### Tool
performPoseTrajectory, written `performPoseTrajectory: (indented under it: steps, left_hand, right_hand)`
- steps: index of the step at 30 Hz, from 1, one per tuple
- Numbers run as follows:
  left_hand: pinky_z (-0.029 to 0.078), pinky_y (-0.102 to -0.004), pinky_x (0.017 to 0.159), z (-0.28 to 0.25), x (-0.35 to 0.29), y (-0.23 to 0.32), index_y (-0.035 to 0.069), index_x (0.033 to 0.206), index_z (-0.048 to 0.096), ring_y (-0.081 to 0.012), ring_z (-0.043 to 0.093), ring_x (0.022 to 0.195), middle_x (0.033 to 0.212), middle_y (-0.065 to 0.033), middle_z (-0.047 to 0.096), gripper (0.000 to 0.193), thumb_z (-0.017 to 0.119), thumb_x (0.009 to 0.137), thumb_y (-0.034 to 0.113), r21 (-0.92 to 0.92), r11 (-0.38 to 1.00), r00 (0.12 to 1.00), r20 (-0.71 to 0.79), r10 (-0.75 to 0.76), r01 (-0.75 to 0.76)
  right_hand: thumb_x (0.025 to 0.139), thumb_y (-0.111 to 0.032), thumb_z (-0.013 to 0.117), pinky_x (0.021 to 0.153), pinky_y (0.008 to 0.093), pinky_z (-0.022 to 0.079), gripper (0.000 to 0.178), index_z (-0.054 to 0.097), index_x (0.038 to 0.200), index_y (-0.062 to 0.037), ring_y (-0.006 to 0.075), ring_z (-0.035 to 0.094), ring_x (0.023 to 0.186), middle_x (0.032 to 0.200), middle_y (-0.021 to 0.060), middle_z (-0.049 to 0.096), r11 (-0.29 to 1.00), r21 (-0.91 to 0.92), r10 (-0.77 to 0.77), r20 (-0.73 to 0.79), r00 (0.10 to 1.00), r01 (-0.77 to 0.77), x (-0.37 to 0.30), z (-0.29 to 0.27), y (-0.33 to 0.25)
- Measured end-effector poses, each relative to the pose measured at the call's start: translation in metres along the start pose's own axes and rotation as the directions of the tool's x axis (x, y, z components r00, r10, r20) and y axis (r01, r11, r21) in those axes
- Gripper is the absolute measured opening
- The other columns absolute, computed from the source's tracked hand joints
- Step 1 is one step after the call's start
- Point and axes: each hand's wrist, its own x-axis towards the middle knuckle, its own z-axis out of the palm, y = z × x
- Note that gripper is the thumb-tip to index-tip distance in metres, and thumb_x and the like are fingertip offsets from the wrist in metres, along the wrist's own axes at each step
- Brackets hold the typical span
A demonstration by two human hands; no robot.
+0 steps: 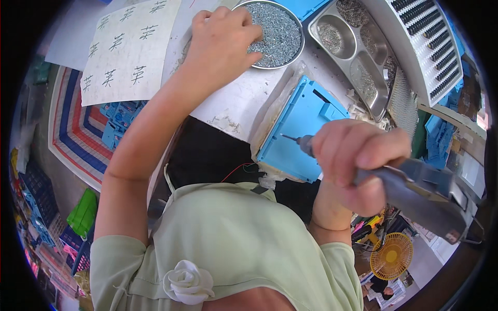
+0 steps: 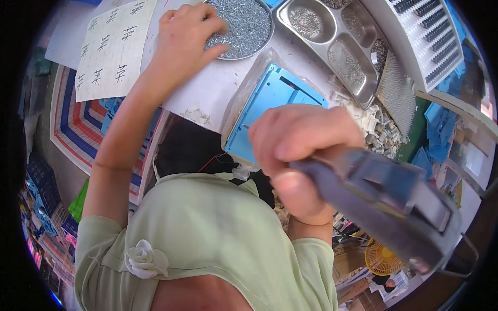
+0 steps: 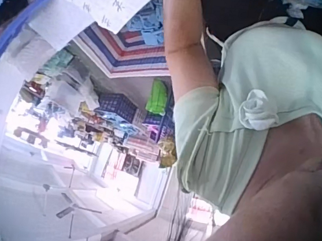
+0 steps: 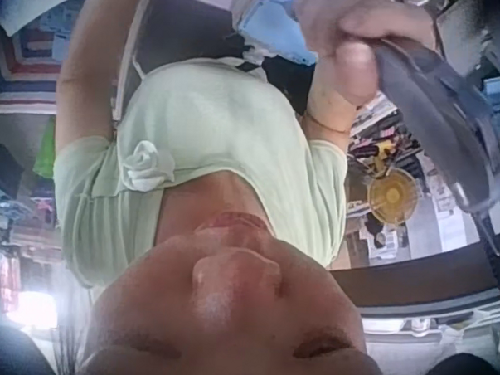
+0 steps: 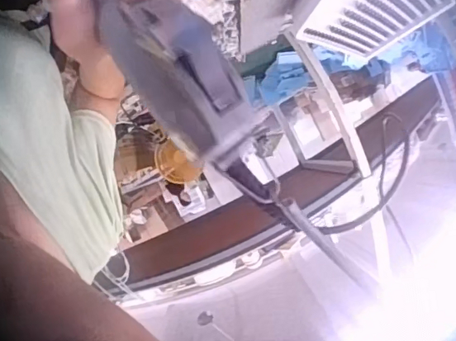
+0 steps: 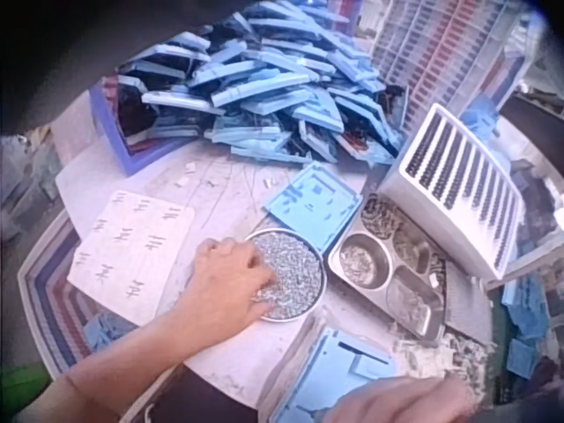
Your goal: Solder and assemble components into a blue plastic electronic housing.
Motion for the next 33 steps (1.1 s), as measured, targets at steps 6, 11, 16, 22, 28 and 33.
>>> performPoseTrajectory:
  steps: [6,11,16,22,28,33]
  left_hand:
    - [0.037,-0.0528,0.099,0.014,-0.004,0.002,0.017,0.09,0.077,-0.0219,0.06,0.106,0.096,0.0011,0.066,0.009,0.073,0.085,0.025,0.096,0.994,0.998,0.028,-0.063,0.06]
    - [0.039,-0.0509,0.094,0.012,0.003,0.0,0.015,0.085,0.074,-0.0223,0.061,0.102,0.093,-0.0012,0.067,0.011,0.071,0.086,0.026,0.181,0.983,0.992,0.113,-0.053,0.032]
    - [0.041,-0.0515,0.085,0.001,0.014,0.004,0.009,0.085,0.071,-0.0279,0.064,0.093,0.089,-0.0087,0.069,0.023,0.06,0.091,0.03,0.264,0.963,0.979,0.177,-0.101,0.052]
    - [0.037,-0.0453,0.098,-0.031,-0.021,0.046,0.013,0.085,0.066,-0.0211,0.061,0.093,0.089,-0.0011,0.063,0.018,0.081,0.079,0.021,-0.232,0.961,0.963,0.184,0.197,-0.152]
    - [0.037,-0.0427,0.096,-0.038,-0.055,0.08,0.012,0.084,0.068,-0.018,0.062,0.083,0.082,0.0021,0.066,0.016,0.082,0.076,0.013,-0.506,0.861,0.979,0.149,0.141,-0.047]
    - [0.037,-0.043,0.096,-0.04,-0.056,0.082,0.012,0.085,0.069,-0.0181,0.062,0.082,0.085,0.0019,0.067,0.018,0.083,0.073,0.011,-0.526,0.85,0.974,0.168,0.15,-0.04]
  right_hand:
    - [0.079,-0.001,0.076,0.053,0.0352,0.046,0.023,0.056,0.09,-0.0019,0.0204,0.054,0.055,0.067,0.0087,0.056,0.99,-0.129,0.051,0.012,0.999,-0.049,-0.01,0.007,0.016]
    - [0.085,-0.01,0.073,0.05,0.0327,0.043,0.023,0.051,0.088,-0.0055,0.0188,0.053,0.052,0.063,0.0063,0.055,0.946,-0.323,0.052,0.098,0.994,-0.017,-0.012,0.012,0.028]
    - [0.086,-0.012,0.073,0.048,0.0329,0.043,0.022,0.052,0.089,-0.0065,0.0192,0.053,0.05,0.062,0.0055,0.056,0.935,-0.354,0.055,0.144,0.988,0.0,-0.007,0.009,0.023]
    - [0.094,-0.028,0.067,0.05,0.0291,0.042,0.026,0.05,0.103,-0.011,0.0118,0.053,0.052,0.068,-0.001,0.056,0.977,-0.131,-0.143,0.168,0.975,0.166,0.003,-0.01,-0.016]
    - [0.097,-0.03,0.065,0.05,0.0281,0.041,0.027,0.049,0.106,-0.011,0.0098,0.053,0.052,0.071,-0.0014,0.057,0.978,-0.104,-0.158,0.206,0.966,0.182,-0.001,-0.008,-0.012]
    - [0.097,-0.028,0.065,0.049,0.0294,0.041,0.026,0.049,0.107,-0.0099,0.011,0.053,0.051,0.07,-0.0007,0.057,0.984,-0.104,-0.122,0.185,0.975,0.143,-0.005,-0.003,-0.01]
